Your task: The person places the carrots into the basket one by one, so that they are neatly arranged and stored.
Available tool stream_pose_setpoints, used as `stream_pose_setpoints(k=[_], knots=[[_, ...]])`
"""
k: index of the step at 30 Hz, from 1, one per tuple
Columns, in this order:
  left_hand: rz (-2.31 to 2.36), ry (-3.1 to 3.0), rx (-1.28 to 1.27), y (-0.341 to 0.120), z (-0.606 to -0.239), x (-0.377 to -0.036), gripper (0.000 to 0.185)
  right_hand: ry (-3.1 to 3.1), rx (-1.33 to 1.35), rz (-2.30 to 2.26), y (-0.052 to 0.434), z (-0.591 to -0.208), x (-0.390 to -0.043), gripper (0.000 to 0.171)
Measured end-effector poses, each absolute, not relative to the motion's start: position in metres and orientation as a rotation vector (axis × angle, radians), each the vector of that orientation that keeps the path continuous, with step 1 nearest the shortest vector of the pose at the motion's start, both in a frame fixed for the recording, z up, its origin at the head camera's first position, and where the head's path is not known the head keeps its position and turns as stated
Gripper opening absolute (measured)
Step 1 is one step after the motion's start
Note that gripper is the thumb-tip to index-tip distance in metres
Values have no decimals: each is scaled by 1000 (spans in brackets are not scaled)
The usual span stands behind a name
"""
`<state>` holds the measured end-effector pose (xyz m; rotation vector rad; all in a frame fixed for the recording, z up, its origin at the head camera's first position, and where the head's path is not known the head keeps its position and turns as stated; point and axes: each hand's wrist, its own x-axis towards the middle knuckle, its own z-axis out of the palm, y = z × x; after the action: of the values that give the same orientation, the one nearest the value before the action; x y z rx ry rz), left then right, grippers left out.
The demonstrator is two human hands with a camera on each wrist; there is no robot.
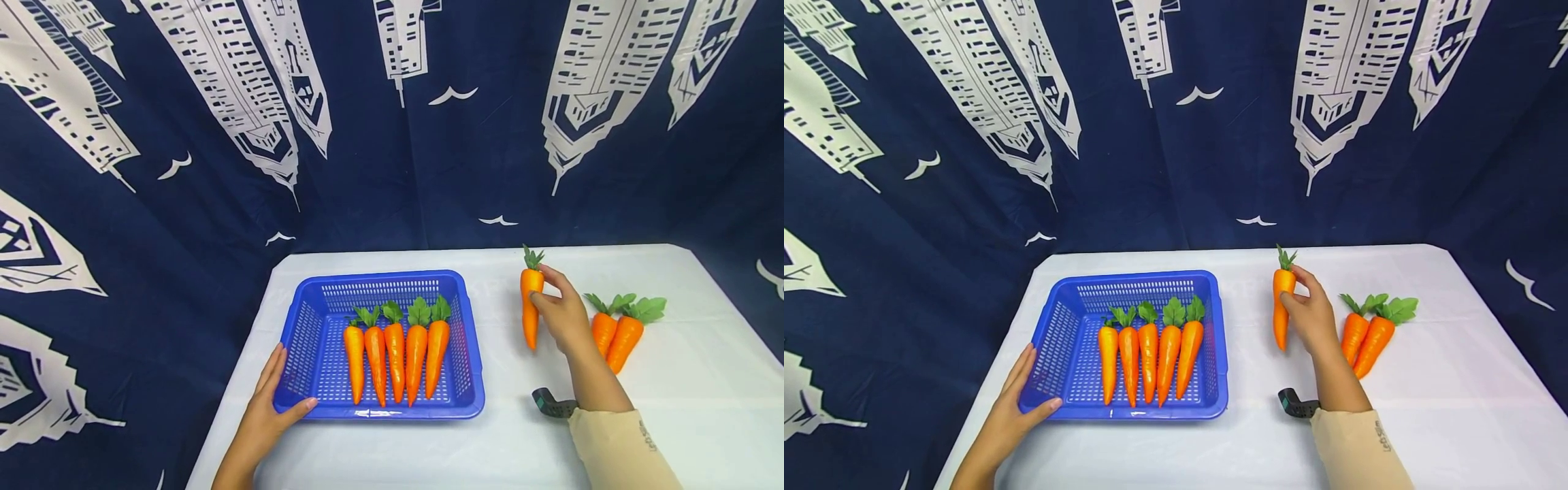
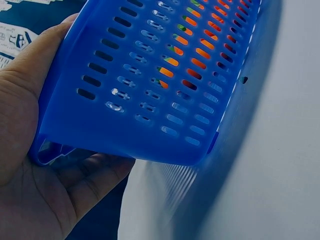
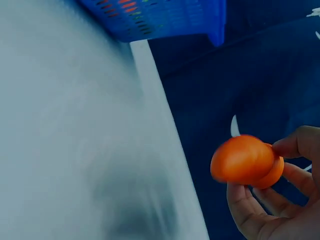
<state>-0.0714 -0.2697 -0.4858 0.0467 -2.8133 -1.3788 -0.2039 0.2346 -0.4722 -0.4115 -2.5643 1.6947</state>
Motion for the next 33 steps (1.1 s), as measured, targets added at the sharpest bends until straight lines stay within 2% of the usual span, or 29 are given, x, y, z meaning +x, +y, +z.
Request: stream_pose_setpoints(k=[11, 33], knots=[[-1374, -2811, 51, -269, -486, -72, 106, -2533, -291, 1799, 221, -446, -206, 55], [-1377, -2820, 59, -269, -484, -72, 106, -2488, 35, 1891, 179, -406, -207, 55]])
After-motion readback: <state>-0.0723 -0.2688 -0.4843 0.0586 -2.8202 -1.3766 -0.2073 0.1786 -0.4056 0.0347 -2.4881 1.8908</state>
